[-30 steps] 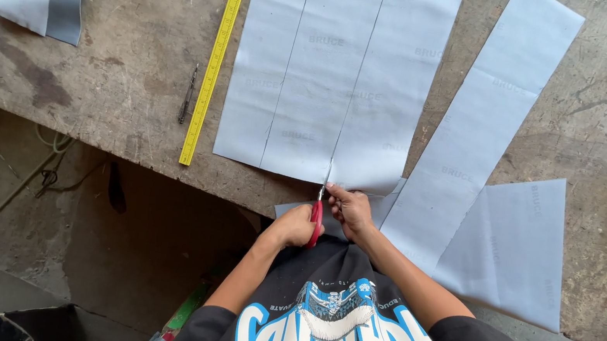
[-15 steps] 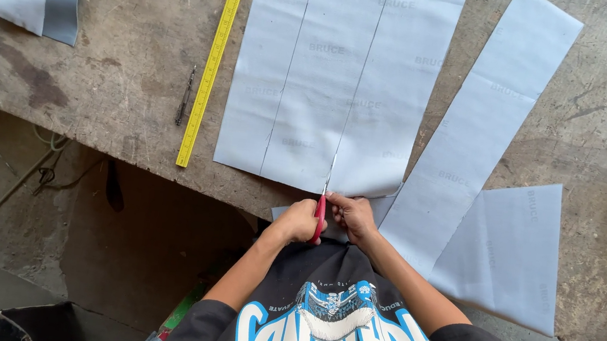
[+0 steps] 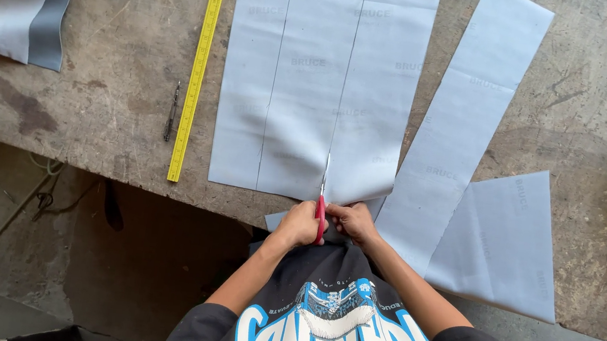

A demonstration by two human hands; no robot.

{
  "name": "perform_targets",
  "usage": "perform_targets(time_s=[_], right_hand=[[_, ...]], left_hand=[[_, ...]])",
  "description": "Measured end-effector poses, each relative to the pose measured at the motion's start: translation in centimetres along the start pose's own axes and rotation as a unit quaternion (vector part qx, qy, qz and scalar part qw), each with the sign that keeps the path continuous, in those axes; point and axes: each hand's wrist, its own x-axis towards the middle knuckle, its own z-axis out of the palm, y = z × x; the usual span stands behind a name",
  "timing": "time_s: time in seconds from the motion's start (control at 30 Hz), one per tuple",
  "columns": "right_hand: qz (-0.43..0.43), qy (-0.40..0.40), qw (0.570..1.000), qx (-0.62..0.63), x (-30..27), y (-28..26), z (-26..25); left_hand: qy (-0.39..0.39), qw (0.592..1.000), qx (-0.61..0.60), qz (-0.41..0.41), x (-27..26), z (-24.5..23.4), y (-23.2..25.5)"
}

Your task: The person measures a large sheet of light gray fabric using a yellow tape measure and marks it with a pen. They then use red-handled scissors to cut the fabric along the marked lines into several long strips.

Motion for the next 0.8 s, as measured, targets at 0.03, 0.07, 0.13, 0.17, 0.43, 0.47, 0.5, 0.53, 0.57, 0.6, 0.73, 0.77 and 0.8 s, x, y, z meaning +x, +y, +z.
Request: perform_targets(time_s=[0.03,0.07,0.13,0.17,0.43,0.47,0.5,0.53,0.57,0.6,0.73,0.77,0.8], right_hand=[[-0.001,0.001,1.000,0.002,0.0,-0.1,-0.2],[0.002,-0.003,1.000,-0.005,0.1,-0.1,-0.5],[0.005,-0.007,1.000,-0.011,0.5,0.2,-0.9],[0.001,-0.010,1.000,-0.026,0.9,0.6,-1.2],[-0.001,-0.033,0.998,-0.060,-1.1,-0.5,-2.6],[0.003,-0.034,0.997,-0.066,-1.0,-0.3,-2.6],[0.006,-0.035,0.997,-0.072,-0.8,-0.2,-2.7],[0.006,-0.034,0.997,-0.070,-0.2,0.6,-2.9],[0.012,-0.039,0.998,-0.057,0.4,1.3,-3.2],[0.018,-0.045,0.998,-0.044,0.9,2.1,-3.4],[0.023,-0.051,0.998,-0.042,-2.8,-2.1,-2.7],[0.023,-0.055,0.997,-0.049,-2.7,-1.8,-2.7],[0.023,-0.060,0.996,-0.056,-2.5,-1.4,-2.8]], left_hand=[[-0.001,1.000,0.003,0.001,-0.2,0.0,0.4],[-0.007,1.000,-0.001,-0.002,-0.4,-0.1,0.7],[-0.012,1.000,-0.003,-0.004,-0.2,0.1,0.9],[-0.011,1.000,0.001,0.000,0.3,0.3,0.7],[-0.013,0.998,0.056,0.029,1.4,1.4,-0.2],[-0.010,0.998,0.052,0.021,0.9,1.5,0.2],[-0.008,0.999,0.047,0.014,0.4,1.6,0.7],[-0.009,0.999,0.050,0.015,0.8,1.2,0.5],[-0.001,0.999,0.049,0.022,1.3,0.8,0.5],[0.006,0.998,0.049,0.030,1.7,0.5,0.4],[-0.004,0.999,0.043,0.032,0.7,-0.1,2.0],[-0.006,0.998,0.050,0.036,0.2,-0.2,2.3],[-0.007,0.998,0.057,0.041,-0.2,-0.4,2.7]])
